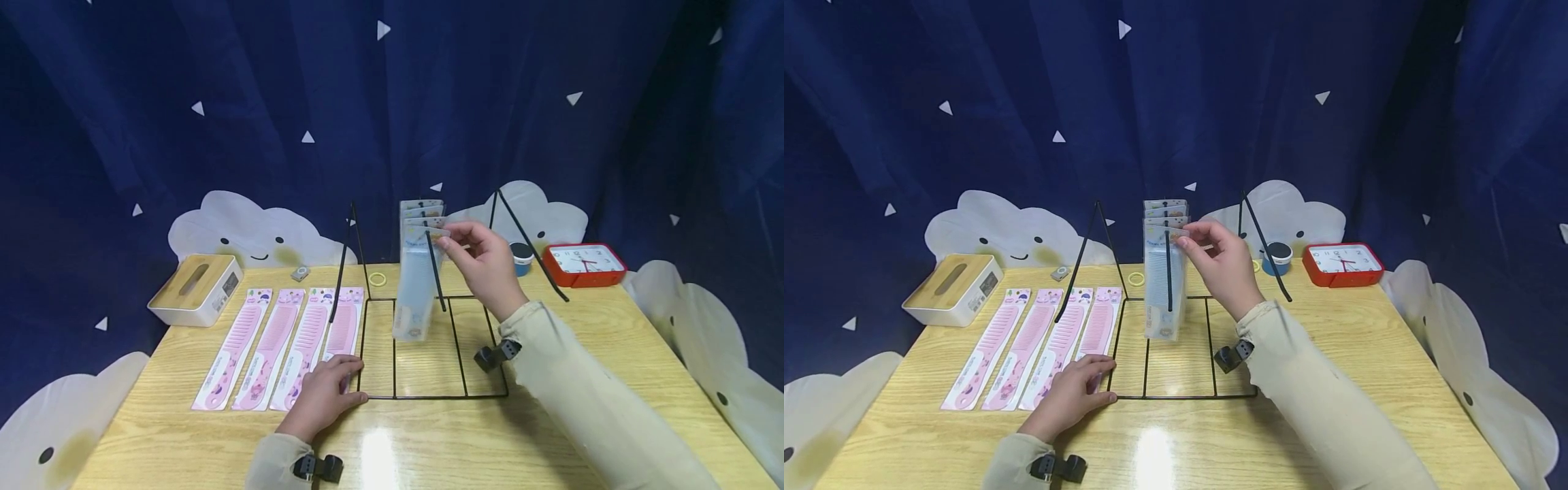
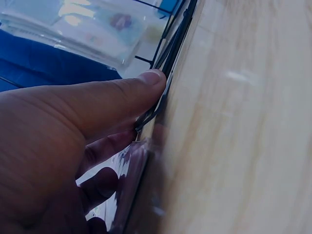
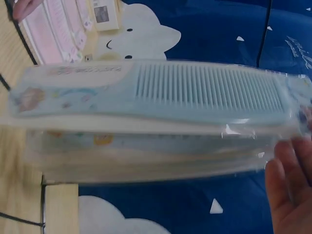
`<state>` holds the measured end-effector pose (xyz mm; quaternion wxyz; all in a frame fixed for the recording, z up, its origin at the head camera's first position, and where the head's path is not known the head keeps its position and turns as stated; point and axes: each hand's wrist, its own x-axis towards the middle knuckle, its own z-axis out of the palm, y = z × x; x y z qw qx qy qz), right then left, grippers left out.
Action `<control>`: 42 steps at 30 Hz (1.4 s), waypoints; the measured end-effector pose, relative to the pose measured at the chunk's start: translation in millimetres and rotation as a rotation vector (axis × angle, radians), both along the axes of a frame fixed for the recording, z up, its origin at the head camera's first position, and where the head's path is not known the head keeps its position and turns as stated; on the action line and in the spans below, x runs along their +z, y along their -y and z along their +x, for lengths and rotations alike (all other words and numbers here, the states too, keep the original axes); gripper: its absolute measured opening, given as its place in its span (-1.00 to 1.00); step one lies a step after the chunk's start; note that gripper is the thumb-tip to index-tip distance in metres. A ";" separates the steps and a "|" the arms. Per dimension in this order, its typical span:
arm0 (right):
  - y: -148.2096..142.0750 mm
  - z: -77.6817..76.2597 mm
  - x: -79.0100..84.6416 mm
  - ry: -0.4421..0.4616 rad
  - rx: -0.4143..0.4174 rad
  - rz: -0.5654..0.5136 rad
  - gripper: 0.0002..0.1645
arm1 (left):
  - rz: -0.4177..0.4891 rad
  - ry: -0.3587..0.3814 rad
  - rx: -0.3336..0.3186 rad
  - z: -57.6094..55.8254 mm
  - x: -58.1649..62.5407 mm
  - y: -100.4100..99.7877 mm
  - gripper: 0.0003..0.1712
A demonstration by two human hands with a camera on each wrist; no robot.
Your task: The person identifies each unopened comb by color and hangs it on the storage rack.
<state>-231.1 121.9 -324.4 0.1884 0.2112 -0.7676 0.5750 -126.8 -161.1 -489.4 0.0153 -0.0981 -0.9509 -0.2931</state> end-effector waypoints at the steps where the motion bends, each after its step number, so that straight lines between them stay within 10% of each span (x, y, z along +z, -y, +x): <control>1: -3.4 2.0 -2.3 0.010 0.003 0.002 -0.68 | -0.003 0.000 0.000 0.0 0.0 0.1 -0.36; 22: -83.4 75.2 -124.4 0.396 -0.065 0.417 0.02 | 0.025 0.017 -0.017 1.1 2.2 -5.4 -0.35; 42: -94.7 78.8 -173.2 0.400 -0.008 0.611 0.40 | 0.004 0.007 -0.009 1.0 1.6 0.0 -0.34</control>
